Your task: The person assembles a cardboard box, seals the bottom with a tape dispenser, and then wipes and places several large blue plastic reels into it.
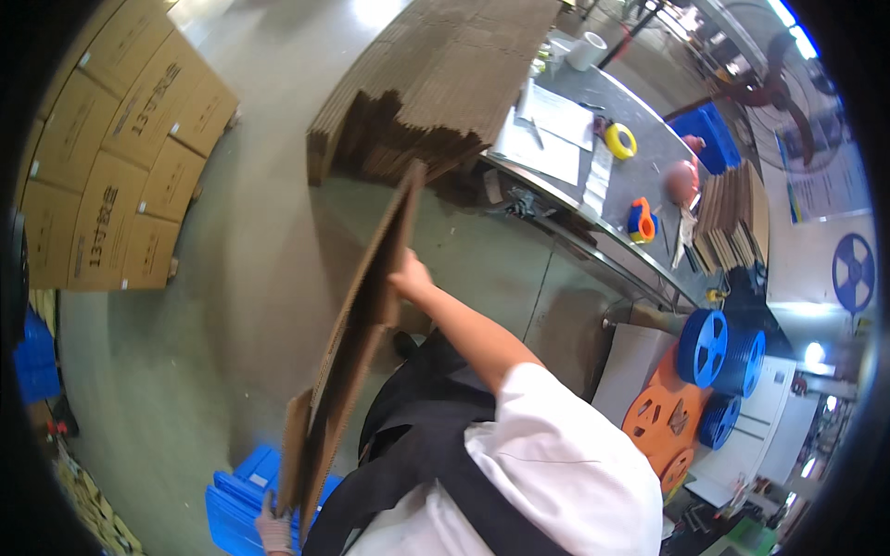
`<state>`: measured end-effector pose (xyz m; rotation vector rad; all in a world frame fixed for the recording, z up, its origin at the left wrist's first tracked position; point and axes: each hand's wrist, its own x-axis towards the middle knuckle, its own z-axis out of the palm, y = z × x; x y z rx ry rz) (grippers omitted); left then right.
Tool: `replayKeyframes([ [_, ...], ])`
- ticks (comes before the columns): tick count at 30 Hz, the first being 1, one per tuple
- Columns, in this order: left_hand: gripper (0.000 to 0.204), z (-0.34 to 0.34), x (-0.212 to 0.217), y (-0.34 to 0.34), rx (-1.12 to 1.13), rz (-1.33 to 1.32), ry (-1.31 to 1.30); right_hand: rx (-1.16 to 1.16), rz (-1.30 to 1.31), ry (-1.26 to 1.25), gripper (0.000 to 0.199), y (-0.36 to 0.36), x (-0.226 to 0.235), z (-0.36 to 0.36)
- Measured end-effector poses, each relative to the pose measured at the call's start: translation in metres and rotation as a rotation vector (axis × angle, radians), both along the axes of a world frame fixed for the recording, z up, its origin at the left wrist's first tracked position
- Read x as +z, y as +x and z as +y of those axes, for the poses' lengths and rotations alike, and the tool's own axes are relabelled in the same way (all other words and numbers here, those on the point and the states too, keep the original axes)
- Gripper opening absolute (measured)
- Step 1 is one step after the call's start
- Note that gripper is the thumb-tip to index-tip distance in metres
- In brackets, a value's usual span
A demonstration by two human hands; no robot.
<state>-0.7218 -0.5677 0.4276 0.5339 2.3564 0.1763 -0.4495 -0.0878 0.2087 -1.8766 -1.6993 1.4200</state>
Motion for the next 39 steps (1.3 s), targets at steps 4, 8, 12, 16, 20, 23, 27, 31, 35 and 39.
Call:
replayKeyframes([
  [4, 0.051, 0.098, -0.056, -0.08, -0.403, 0.108, 0.172, -0.386, -0.036, 0.068, 0.065, 0.165, 0.011, -0.063],
  [8, 0.047, 0.282, -0.088, -0.02, -0.622, 0.131, 0.089, -0.483, -0.158, 0.065, 0.07, 0.283, 0.064, -0.113],
  [12, 0.044, 0.389, -0.16, 0.074, -0.704, 0.202, 0.181, -0.385, -0.329, -0.059, 0.075, 0.361, 0.069, -0.153],
  [16, 0.043, 0.429, -0.218, 0.171, -0.687, 0.2, 0.25, -0.302, -0.372, -0.023, 0.085, 0.412, 0.019, -0.193],
  [20, 0.044, 0.459, -0.245, 0.242, -0.705, 0.435, -0.008, -0.334, -0.144, -0.061, 0.082, 0.42, 0.017, -0.138],
  [23, 0.041, 0.459, -0.241, 0.277, -0.734, 0.414, 0.011, -0.131, -0.305, 0.099, 0.069, 0.371, -0.055, -0.154],
  [27, 0.049, 0.463, -0.249, 0.331, -0.721, 0.348, -0.315, 0.043, -0.443, -0.289, 0.08, 0.357, -0.106, -0.115],
  [31, 0.07, 0.433, -0.303, 0.442, -0.888, 0.159, -0.64, 0.306, -0.385, -0.246, 0.079, 0.416, -0.132, -0.096],
  [35, 0.067, 0.425, -0.387, 0.455, -1.238, 0.168, -0.76, 0.228, -0.027, 0.014, 0.035, 0.531, -0.119, -0.081],
  [39, 0.059, 0.431, -0.327, 0.445, -0.618, -0.152, -0.289, -0.561, -0.128, 0.252, 0.011, 0.654, -0.093, -0.005],
])
